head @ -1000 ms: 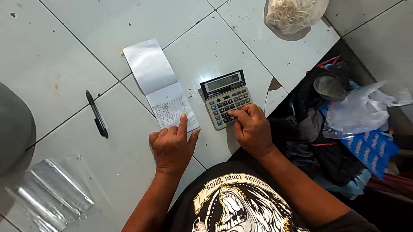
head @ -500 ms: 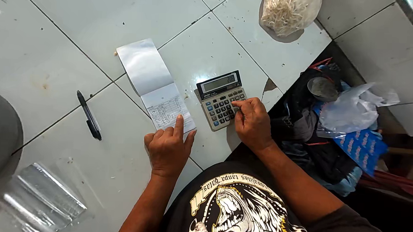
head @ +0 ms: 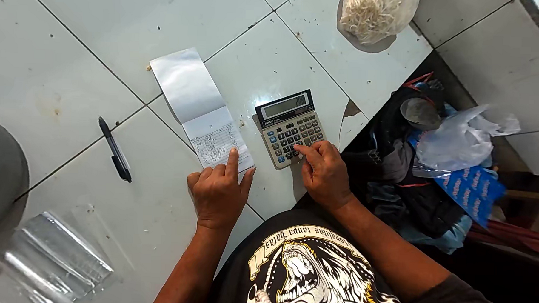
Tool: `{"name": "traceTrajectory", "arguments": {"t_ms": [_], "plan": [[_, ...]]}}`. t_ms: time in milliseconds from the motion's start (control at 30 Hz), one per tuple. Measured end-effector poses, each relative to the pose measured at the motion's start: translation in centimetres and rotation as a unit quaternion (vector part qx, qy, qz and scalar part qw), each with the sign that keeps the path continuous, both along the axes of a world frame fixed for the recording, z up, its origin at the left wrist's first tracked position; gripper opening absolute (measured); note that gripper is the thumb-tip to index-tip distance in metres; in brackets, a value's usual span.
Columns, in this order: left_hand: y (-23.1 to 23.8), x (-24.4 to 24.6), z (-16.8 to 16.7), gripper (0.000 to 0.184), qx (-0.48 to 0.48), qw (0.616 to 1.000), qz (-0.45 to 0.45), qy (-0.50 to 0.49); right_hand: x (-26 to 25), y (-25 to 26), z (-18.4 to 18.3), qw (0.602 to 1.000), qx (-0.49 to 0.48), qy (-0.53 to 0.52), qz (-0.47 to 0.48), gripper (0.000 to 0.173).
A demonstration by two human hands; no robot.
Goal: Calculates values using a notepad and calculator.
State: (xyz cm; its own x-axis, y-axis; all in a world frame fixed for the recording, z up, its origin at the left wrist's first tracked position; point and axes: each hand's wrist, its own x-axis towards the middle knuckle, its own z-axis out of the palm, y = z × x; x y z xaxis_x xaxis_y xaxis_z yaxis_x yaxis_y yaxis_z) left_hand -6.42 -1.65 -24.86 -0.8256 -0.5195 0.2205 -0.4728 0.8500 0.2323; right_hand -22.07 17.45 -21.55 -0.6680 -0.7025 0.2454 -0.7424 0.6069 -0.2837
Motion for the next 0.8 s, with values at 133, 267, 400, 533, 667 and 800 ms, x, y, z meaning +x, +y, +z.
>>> {"name": "traceTrajectory", "arguments": {"t_ms": [133,267,400,533,667,800], "plan": [[0.0,0.0,0.0,0.063,0.002,1.0,-0.001,0.003,-0.2,-0.6,0.0,0.999,0.041,-0.01,0.003,0.038],[0.0,0.0,0.1,0.063,0.007,1.0,-0.004,0.005,0.2,-0.5,0.9,0.999,0.034,-0.015,0.009,0.037],[0.0,0.0,0.0,0.063,0.007,1.0,-0.002,0.008,1.2,0.0,0.2,0.998,0.04,-0.017,0.045,0.033],[0.0,-0.1,-0.1,0.063,0.0,1.0,-0.001,0.01,0.7,0.7,0.8,0.999,0.022,-0.021,0.025,0.034],[0.0,0.0,-0.2,0.063,-0.006,1.0,0.004,0.011,-1.1,1.4,1.4,0.999,0.019,0.011,-0.031,0.037],[0.0,0.0,-0.1,0.064,-0.003,1.0,0.002,0.008,-1.7,1.4,1.1,0.997,0.077,-0.007,-0.027,0.033]]}}
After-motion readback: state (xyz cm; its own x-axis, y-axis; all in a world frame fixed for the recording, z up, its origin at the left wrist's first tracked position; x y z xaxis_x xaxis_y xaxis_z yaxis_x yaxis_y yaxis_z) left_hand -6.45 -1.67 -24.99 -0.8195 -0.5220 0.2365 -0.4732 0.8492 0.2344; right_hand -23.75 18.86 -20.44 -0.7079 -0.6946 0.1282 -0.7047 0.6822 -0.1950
